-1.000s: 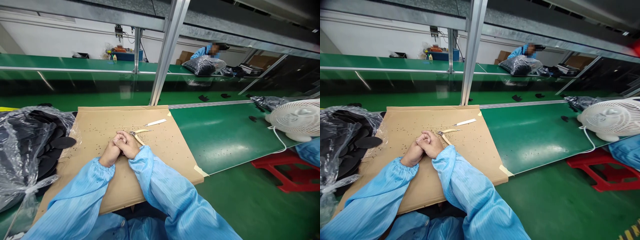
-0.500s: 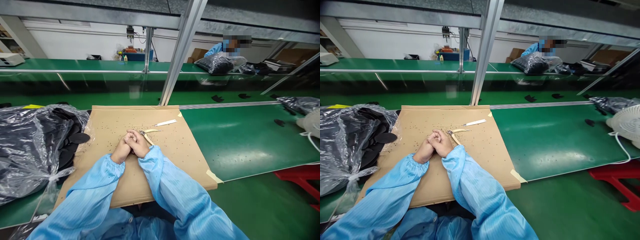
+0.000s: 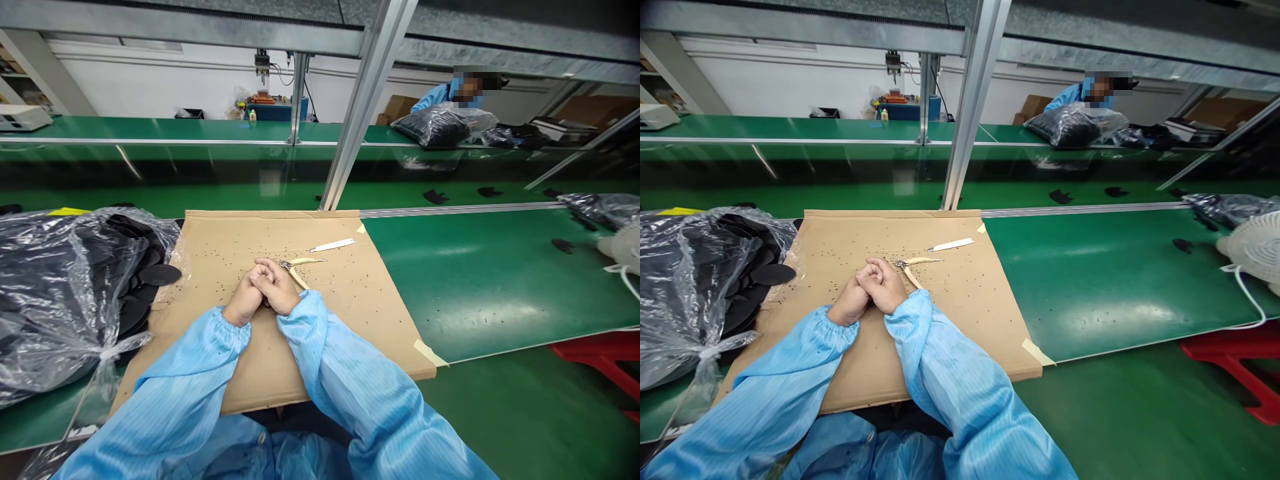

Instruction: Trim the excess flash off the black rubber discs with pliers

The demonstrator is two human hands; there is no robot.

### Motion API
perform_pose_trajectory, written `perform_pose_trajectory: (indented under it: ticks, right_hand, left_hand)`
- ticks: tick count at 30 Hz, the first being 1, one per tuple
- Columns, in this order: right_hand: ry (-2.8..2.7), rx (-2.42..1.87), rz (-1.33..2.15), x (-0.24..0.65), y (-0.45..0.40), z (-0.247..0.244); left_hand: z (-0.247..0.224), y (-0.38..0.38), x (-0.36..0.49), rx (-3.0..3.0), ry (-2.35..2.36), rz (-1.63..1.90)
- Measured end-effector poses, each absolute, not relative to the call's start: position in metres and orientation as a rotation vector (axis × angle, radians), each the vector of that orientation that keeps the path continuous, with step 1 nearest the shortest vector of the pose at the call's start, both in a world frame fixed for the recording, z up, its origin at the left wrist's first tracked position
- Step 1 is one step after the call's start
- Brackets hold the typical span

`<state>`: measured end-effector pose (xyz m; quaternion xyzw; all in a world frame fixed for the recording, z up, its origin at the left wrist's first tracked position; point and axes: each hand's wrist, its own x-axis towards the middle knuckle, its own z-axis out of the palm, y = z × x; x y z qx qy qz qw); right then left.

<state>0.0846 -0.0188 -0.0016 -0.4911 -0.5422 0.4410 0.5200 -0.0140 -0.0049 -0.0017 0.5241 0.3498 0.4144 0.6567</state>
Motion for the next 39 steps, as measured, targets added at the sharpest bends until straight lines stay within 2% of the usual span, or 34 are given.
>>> perform_pose_trajectory:
  ticks: [39]
  right_hand:
    - [-1.285,-1.202,1.074,0.0846,-0.0193,-0.0011]
  left_hand:
    - [-0.0021,-0.0048,-0.0138,1.181,0.799,0.940]
